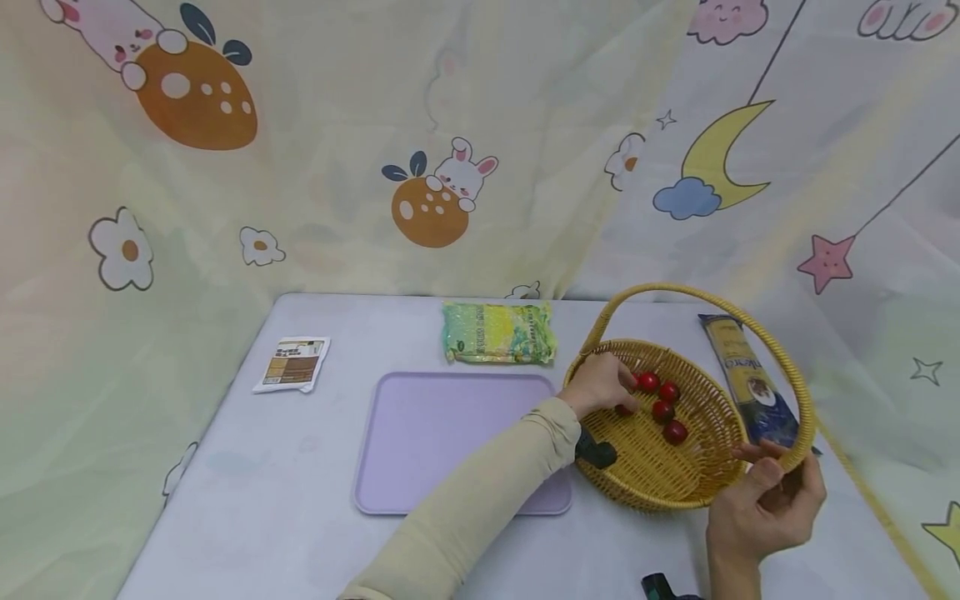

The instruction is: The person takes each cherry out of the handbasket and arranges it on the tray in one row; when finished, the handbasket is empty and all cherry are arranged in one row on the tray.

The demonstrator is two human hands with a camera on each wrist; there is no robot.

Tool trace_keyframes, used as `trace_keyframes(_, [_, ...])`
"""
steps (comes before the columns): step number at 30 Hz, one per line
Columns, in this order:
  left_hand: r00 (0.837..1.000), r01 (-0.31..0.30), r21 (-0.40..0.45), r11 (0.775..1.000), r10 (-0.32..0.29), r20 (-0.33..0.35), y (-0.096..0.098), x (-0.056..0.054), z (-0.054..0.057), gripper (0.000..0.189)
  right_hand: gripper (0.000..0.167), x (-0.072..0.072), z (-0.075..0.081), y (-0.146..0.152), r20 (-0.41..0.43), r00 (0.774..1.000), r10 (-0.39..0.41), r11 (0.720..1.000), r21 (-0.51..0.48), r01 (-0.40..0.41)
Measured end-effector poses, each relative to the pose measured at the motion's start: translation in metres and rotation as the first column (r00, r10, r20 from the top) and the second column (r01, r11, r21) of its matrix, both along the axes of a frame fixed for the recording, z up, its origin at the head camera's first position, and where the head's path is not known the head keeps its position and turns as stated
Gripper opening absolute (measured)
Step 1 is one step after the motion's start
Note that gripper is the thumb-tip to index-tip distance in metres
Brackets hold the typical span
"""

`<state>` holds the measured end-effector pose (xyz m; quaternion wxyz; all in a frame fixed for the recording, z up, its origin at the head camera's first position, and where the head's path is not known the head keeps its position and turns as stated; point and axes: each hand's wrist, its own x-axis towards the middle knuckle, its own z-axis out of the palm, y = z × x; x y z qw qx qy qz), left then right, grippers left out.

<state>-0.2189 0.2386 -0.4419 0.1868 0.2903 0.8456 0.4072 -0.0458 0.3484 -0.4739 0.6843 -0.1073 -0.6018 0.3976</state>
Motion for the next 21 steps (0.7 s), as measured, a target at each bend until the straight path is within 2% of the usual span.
trace_keyframes(4, [0.999,0.0,-0.066,0.998,-0.002,-0.035,-0.001,-0.007,-0.001,0.027,0.047,-0.007,0.0,0.0,0.015,1.0,-0.007,1.0,0.008,0.006])
trace_keyframes(7, [0.999,-0.001,-0.079,0.997,-0.003,-0.054,-0.001,-0.011,-0.001,0.025,0.046,-0.01,0.001,-0.001,0.011,1.0,-0.002,1.0,0.001,0.002])
trace_keyframes(10, [0.999,0.004,-0.046,0.999,-0.006,-0.044,-0.002,-0.012,0.001,0.025,0.045,-0.011,0.001,-0.002,0.022,1.0,-0.007,1.0,-0.014,0.007])
trace_keyframes(14, [1.0,0.024,0.016,1.0,-0.024,-0.015,-0.007,-0.009,0.009,0.026,0.044,-0.009,-0.002,-0.001,0.085,0.996,-0.039,0.998,-0.036,0.042])
trace_keyframes(16, [0.999,0.043,0.02,0.999,-0.042,-0.034,-0.01,-0.006,0.014,0.025,0.041,-0.005,-0.002,-0.003,0.119,0.992,-0.052,0.996,-0.059,0.059])
trace_keyframes(18, [0.996,0.068,0.03,0.997,-0.067,-0.053,-0.014,-0.004,0.019,0.026,0.038,0.0,0.0,-0.008,0.192,0.978,-0.079,0.989,-0.106,0.101])
trace_keyframes(21, [0.991,0.108,0.052,0.993,-0.104,-0.079,-0.024,-0.001,0.029,0.025,0.038,0.007,0.002,-0.014,0.34,0.93,-0.138,0.963,-0.174,0.207])
